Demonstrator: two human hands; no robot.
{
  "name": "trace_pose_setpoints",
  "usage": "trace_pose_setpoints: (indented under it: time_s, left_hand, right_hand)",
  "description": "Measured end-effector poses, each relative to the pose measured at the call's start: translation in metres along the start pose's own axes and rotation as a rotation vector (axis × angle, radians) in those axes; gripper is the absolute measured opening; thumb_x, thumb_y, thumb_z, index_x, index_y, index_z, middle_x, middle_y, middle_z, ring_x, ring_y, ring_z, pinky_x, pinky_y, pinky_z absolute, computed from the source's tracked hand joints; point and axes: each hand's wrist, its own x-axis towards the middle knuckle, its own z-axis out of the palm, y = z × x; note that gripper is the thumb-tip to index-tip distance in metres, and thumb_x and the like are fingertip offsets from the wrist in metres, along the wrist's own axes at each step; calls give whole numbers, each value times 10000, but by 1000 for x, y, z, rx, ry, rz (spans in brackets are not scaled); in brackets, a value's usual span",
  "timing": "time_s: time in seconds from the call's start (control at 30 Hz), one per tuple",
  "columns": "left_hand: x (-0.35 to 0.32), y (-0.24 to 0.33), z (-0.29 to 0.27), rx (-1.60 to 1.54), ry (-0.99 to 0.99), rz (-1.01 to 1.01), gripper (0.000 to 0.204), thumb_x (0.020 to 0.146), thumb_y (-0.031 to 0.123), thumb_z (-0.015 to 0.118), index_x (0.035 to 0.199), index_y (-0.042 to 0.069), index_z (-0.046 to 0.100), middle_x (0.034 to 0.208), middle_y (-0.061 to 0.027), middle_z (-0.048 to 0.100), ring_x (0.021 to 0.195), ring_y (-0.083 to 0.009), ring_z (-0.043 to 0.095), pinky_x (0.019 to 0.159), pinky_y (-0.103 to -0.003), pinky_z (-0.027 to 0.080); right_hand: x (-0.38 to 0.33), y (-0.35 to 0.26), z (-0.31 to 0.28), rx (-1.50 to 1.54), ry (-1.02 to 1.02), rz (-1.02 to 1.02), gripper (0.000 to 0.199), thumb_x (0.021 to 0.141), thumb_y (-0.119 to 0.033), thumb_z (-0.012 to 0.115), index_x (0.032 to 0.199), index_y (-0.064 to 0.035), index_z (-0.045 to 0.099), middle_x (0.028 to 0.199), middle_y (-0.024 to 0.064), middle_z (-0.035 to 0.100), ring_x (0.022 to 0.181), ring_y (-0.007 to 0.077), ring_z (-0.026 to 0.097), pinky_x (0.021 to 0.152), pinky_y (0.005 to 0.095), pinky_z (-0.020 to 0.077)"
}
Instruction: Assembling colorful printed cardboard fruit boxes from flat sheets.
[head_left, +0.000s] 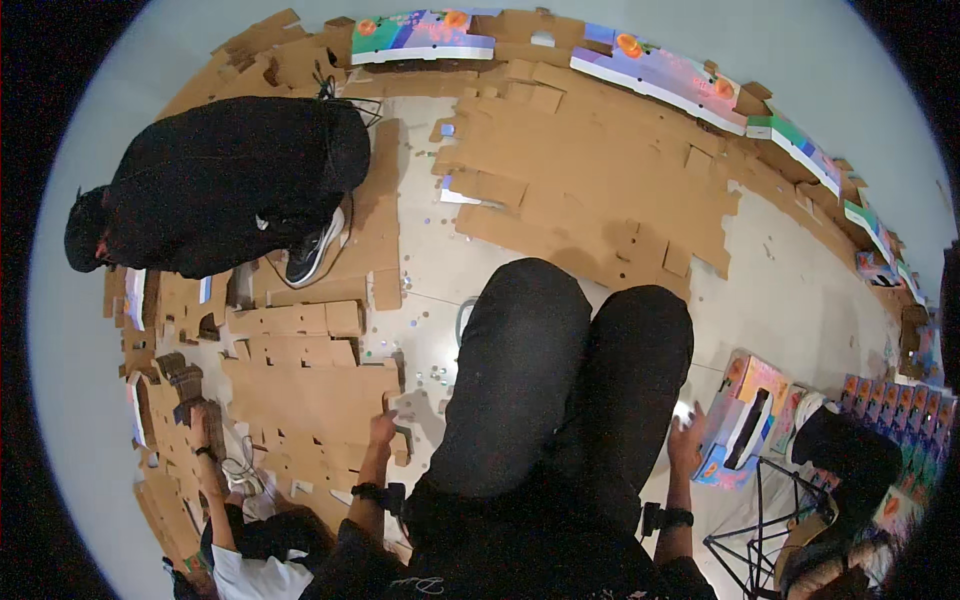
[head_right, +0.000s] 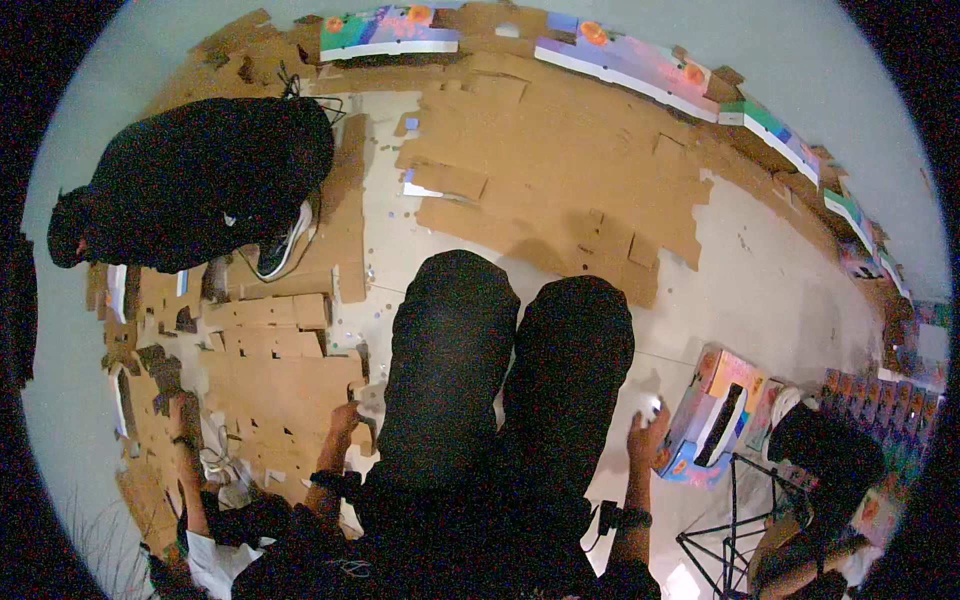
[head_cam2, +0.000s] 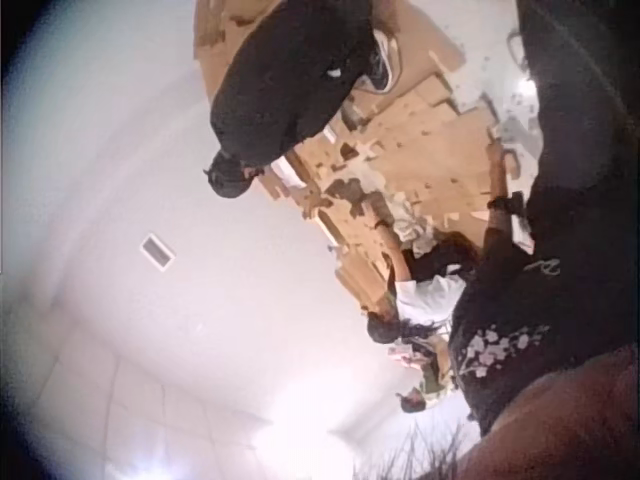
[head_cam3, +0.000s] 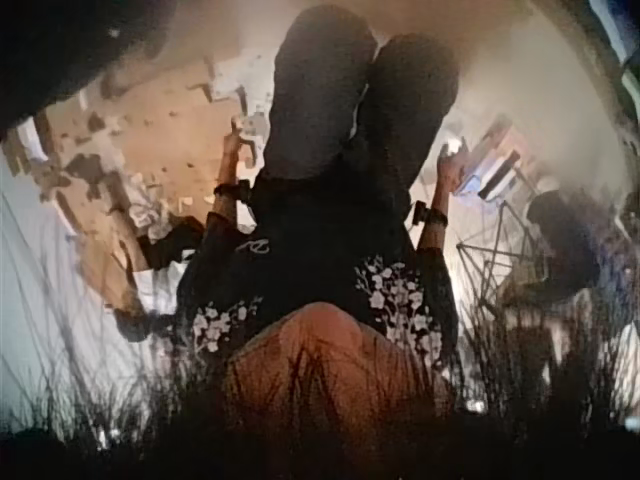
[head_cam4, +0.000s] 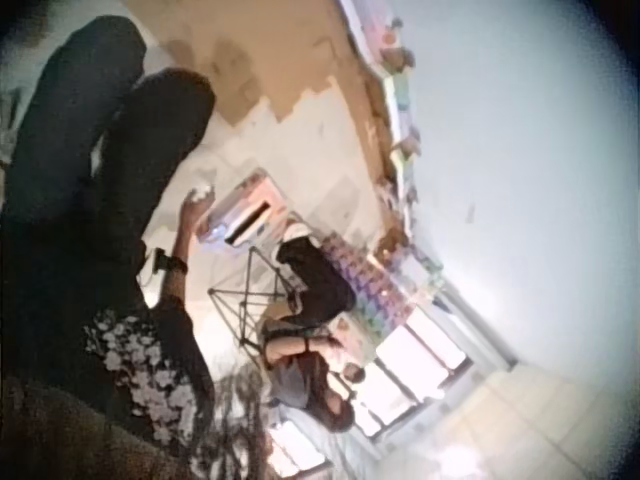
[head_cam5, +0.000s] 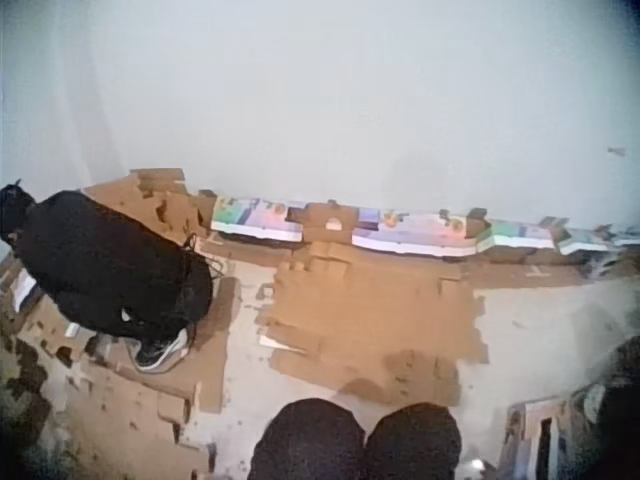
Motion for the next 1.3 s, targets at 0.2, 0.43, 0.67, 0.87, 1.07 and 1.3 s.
trace_pose_setpoints:
  time_s: [0.2, 0.43, 0.67, 0.87, 1.07, 1.3]
  left_hand:
    - [62, -78, 0, -712, 78, -35, 549, 988, 444, 636, 1315, 7, 574, 1032, -154, 612, 869, -329, 615, 712, -407, 559]
    - [109, -33, -26, -984, -8, -251, 571, 947, 456, 713, 1298, 41, 538, 1096, -120, 595, 931, -266, 617, 804, -436, 576]
    - [30, 57, -2, 19, 348, 596, 558, 776, 80, 834, 1244, 21, 536, 1120, -93, 634, 911, -209, 642, 825, -346, 556]
    - [-64, 127, -27, -85, 354, 535, 529, 1023, 104, 628, 1501, -8, 429, 1373, -124, 584, 1220, -217, 585, 1025, -329, 482]
    - [-210, 110, -54, 63, 540, 626, 550, 1027, 110, 618, 1521, -20, 413, 1521, -124, 490, 1328, -222, 521, 1091, -323, 438]
    - [-329, 131, -82, -980, 397, 517, 508, 1022, 312, 592, 1423, 3, 557, 1408, -143, 620, 1296, -268, 583, 1135, -463, 443]
  right_hand:
    - [-13, -38, 21, 268, -128, -58, 673, 904, -155, 777, 1486, -62, 453, 1420, 129, 528, 1213, 296, 585, 949, 431, 528]
    - [-31, -35, -14, 112, -79, -117, 554, 927, -56, 737, 1429, -56, 501, 1393, 110, 575, 1074, 209, 658, 799, 312, 559]
    - [-32, -48, -39, 65, -52, -77, 357, 966, -43, 660, 1317, -72, 597, 1276, 111, 668, 967, 181, 702, 732, 298, 569]
    - [-6, -145, -55, 67, -106, -280, 242, 1000, -99, 635, 1236, -47, 638, 1221, 96, 701, 954, 203, 703, 866, 344, 553]
    - [28, -286, -87, 317, -15, -401, 191, 1005, -80, 628, 1176, -10, 675, 1069, 102, 732, 956, 183, 706, 922, 334, 539]
    - [34, -424, -103, 383, -176, -811, 196, 1004, -100, 651, 1177, -12, 681, 1095, 119, 745, 987, 196, 728, 884, 330, 565]
